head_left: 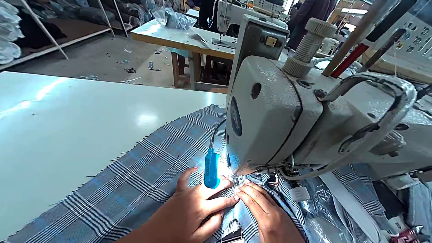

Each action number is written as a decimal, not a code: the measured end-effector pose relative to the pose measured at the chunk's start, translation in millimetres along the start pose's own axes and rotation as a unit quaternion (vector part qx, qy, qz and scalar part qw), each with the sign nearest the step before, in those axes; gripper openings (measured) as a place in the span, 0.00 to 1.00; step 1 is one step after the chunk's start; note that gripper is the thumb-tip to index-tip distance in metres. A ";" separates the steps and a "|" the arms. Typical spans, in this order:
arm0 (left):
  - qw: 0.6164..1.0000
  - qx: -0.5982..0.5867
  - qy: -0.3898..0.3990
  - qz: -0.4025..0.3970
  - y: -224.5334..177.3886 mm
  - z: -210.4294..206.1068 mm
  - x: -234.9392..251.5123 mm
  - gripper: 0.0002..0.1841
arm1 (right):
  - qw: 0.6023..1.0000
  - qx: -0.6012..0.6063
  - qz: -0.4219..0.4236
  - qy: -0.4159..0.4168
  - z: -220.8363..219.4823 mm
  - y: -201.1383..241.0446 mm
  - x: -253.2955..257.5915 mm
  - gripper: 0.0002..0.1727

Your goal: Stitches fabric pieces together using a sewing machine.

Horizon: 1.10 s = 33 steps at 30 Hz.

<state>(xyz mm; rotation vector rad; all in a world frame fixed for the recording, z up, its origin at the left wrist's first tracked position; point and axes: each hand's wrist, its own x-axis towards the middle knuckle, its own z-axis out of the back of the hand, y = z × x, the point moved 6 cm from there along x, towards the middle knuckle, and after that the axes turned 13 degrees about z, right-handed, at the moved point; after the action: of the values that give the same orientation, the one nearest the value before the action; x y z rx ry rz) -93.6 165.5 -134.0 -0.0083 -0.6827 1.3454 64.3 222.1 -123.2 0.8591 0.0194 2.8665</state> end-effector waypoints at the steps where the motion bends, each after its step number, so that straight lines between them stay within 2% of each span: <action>1: 1.000 0.002 0.001 -0.003 0.7 0.3 0.6 0.21 | 1.000 -0.001 0.000 -0.003 -0.6 -0.1 0.0 0.21; 19: 0.998 0.012 0.046 -0.035 14.5 2.1 12.3 0.23 | 0.999 0.008 -0.020 -0.027 -4.8 -8.0 4.4 0.23; 22: 0.995 0.032 0.050 -0.079 14.4 2.6 13.3 0.23 | 0.999 0.024 -0.021 -0.039 -4.6 -9.7 4.2 0.21; 25: 0.984 0.082 0.020 -0.159 8.3 5.5 12.7 0.22 | 0.997 0.054 -0.016 -0.060 -1.2 -12.5 3.4 0.19; 27: 0.979 0.094 0.024 -0.182 0.6 6.2 11.9 0.22 | 0.994 0.071 -0.049 -0.061 1.7 -13.2 3.4 0.19; 29: 0.990 0.068 0.036 -0.120 -12.2 3.3 9.6 0.20 | 0.965 0.161 -0.195 -0.065 6.3 -9.2 4.7 0.21; 31: 0.997 -0.009 0.052 0.053 -31.9 -1.4 6.8 0.18 | 0.871 0.300 -0.370 -0.118 5.8 -2.7 5.8 0.24; 32: 0.981 -0.056 0.094 0.162 -41.1 -4.0 4.8 0.20 | 0.817 0.349 -0.431 -0.157 4.7 1.7 7.3 0.24; 33: 0.961 -0.088 0.114 0.235 -47.3 -6.4 2.1 0.22 | 0.779 0.377 -0.465 -0.186 2.8 4.8 8.9 0.24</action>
<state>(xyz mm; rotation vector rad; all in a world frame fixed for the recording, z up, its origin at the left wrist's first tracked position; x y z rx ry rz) -48.6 157.7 -120.1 -0.4885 -0.6223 1.6993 57.9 218.6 -115.8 1.0803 1.2281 1.6576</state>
